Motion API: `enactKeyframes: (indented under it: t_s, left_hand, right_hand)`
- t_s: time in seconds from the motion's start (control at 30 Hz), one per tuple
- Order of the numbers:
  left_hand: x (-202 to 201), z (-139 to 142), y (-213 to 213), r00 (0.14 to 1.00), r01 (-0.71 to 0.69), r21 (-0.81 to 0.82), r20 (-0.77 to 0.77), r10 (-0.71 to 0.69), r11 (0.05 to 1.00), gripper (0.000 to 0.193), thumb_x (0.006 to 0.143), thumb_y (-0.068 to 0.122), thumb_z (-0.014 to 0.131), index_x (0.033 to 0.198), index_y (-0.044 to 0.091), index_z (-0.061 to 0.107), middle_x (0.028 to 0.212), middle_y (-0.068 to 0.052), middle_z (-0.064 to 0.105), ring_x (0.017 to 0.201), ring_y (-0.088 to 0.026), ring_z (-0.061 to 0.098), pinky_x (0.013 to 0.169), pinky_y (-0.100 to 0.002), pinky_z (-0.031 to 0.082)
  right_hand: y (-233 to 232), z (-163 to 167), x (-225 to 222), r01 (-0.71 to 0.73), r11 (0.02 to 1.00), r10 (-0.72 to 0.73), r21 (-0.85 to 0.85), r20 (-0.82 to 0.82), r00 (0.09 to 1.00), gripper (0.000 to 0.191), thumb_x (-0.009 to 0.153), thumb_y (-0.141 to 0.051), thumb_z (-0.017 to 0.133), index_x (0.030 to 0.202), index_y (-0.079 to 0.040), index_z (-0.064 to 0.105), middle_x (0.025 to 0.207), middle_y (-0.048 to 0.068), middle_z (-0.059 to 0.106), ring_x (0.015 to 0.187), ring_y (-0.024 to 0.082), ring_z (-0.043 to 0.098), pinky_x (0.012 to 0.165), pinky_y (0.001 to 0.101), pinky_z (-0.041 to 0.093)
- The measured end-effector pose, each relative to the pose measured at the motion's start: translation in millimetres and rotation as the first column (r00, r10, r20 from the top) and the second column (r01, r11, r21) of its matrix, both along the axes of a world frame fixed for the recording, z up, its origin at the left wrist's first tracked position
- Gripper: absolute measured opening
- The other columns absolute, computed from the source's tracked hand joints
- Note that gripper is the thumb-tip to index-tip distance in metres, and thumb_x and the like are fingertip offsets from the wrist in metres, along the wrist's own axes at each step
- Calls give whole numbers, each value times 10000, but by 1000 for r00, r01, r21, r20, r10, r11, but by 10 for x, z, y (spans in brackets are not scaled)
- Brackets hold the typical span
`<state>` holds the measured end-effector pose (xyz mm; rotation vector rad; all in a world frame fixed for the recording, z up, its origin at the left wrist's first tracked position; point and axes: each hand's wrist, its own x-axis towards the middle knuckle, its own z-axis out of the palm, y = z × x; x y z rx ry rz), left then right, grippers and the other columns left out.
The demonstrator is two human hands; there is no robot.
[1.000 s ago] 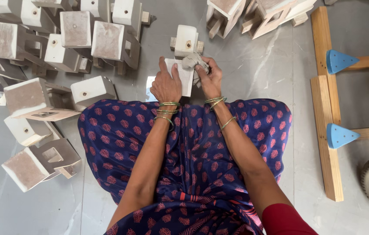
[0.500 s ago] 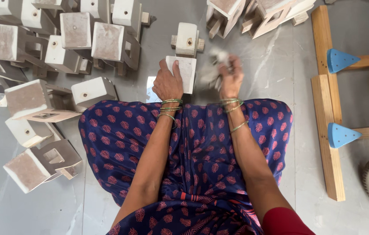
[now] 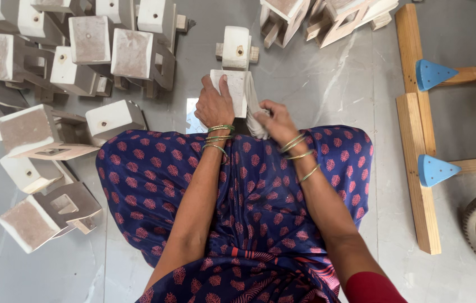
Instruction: The person sits on the floor among many small wooden stool components and wipes each piece with a cloth, turning pieces over to clean different sides and setting wiped pieces aside in a pile.
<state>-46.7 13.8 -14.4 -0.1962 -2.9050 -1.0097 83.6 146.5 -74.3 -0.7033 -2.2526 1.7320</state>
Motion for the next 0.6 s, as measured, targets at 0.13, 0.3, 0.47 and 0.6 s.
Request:
enactKeyframes:
  t_s: [0.13, 0.3, 0.47, 0.6]
  left_hand:
    - [-8, -4, -23, 999, 30, -11, 16, -29, 1000, 523, 1024, 536, 480, 1246, 66, 543, 923, -197, 729, 852, -445, 710, 716, -586, 516]
    - [18, -14, 1, 1000, 17, 5, -4, -17, 1000, 524, 1012, 527, 483, 1245, 63, 544, 931, -192, 737, 854, -443, 711, 705, -590, 511]
    - [20, -36, 13, 1000, 11, 31, 0, -11, 999, 500, 1035, 511, 472, 1255, 67, 538, 954, -199, 737, 864, -451, 709, 723, -583, 523]
    - [13, -31, 22, 1000, -2, 14, 10, 2, 1000, 484, 1025, 510, 472, 1236, 79, 542, 967, -195, 741, 863, -460, 705, 712, -599, 514]
  right_hand:
    - [417, -3, -177, 425, 827, -384, 368, -182, 905, 169, 935, -132, 726, 1057, -15, 714, 888, 79, 715, 732, 144, 639, 700, 321, 539]
    - [4, 62, -445, 432, 893, -448, -129, -150, 881, 258, 854, -60, 703, 1108, -36, 663, 810, 36, 670, 689, 105, 561, 607, 299, 491]
    - [-300, 177, -706, 435, 899, -410, 50, -253, 876, 244, 769, 44, 707, 1009, -2, 701, 814, 67, 700, 719, 129, 588, 689, 282, 516]
    - [-42, 165, -824, 369, 901, -304, 230, -272, 913, 274, 742, 56, 677, 1006, -1, 725, 906, 119, 748, 851, 183, 709, 840, 312, 553]
